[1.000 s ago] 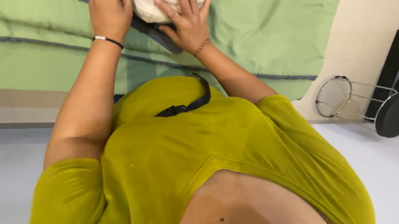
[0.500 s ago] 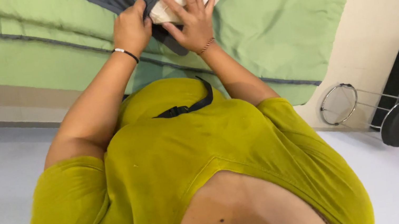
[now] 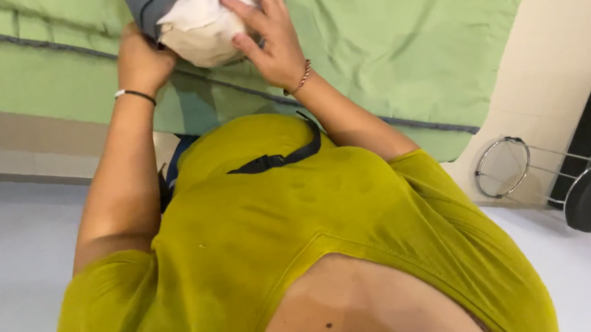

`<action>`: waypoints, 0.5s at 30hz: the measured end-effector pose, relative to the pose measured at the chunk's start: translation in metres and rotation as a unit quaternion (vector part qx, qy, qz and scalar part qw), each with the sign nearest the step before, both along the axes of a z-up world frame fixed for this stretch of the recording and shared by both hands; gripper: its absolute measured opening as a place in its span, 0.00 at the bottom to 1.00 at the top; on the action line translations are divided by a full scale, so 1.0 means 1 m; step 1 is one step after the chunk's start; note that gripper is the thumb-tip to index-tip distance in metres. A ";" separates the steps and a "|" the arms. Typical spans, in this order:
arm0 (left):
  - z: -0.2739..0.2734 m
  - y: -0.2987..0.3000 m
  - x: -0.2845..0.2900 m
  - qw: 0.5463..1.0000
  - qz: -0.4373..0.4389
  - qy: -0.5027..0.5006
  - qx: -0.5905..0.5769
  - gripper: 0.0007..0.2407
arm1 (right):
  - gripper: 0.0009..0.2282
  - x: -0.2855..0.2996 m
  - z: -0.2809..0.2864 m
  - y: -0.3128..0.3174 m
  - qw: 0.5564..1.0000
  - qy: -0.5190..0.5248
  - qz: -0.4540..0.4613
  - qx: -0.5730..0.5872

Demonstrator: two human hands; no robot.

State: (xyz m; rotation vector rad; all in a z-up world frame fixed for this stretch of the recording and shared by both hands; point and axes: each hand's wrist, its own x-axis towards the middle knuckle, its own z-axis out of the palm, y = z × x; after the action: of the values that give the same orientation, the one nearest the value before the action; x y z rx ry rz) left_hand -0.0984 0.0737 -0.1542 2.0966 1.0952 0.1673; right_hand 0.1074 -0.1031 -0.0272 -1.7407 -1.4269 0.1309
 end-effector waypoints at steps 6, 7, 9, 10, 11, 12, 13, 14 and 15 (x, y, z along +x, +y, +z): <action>0.076 -0.022 -0.042 0.954 0.053 -0.221 0.197 0.45 | 0.11 -0.035 0.003 0.031 0.912 0.394 0.089 -0.071; 0.068 -0.026 -0.040 0.951 0.014 -0.190 0.243 0.49 | 0.11 -0.037 0.010 0.039 0.949 0.298 0.069 -0.082; 0.053 -0.031 -0.037 0.944 -0.024 -0.158 0.289 0.53 | 0.12 -0.037 0.020 0.053 0.975 0.198 0.052 -0.090; 0.047 -0.033 -0.035 0.942 -0.018 -0.157 0.296 0.52 | 0.12 -0.035 0.024 0.060 0.994 0.076 0.063 -0.041; 0.041 -0.034 -0.033 0.940 -0.012 -0.155 0.303 0.52 | 0.13 -0.033 0.028 0.067 0.996 -0.046 0.075 0.009; 0.042 -0.033 -0.033 0.941 -0.011 -0.154 0.301 0.52 | 0.13 -0.029 0.022 0.071 0.996 -0.045 0.076 0.007; 0.043 -0.033 -0.034 0.938 0.004 -0.158 0.309 0.52 | 0.11 -0.025 0.015 0.075 0.996 -0.040 0.086 -0.002; 0.042 -0.035 -0.034 0.935 0.018 -0.161 0.315 0.53 | 0.10 -0.021 0.007 0.075 0.995 -0.034 0.094 -0.012; 0.045 -0.036 -0.035 0.936 0.019 -0.161 0.311 0.53 | 0.10 -0.019 0.006 0.076 0.995 -0.033 0.094 -0.016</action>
State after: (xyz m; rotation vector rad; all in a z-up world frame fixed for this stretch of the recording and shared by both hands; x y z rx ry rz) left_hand -0.1337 0.0381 -0.1092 2.4675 0.9560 0.9494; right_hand 0.0882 -0.0269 -0.0208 -1.6478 -1.6446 0.1988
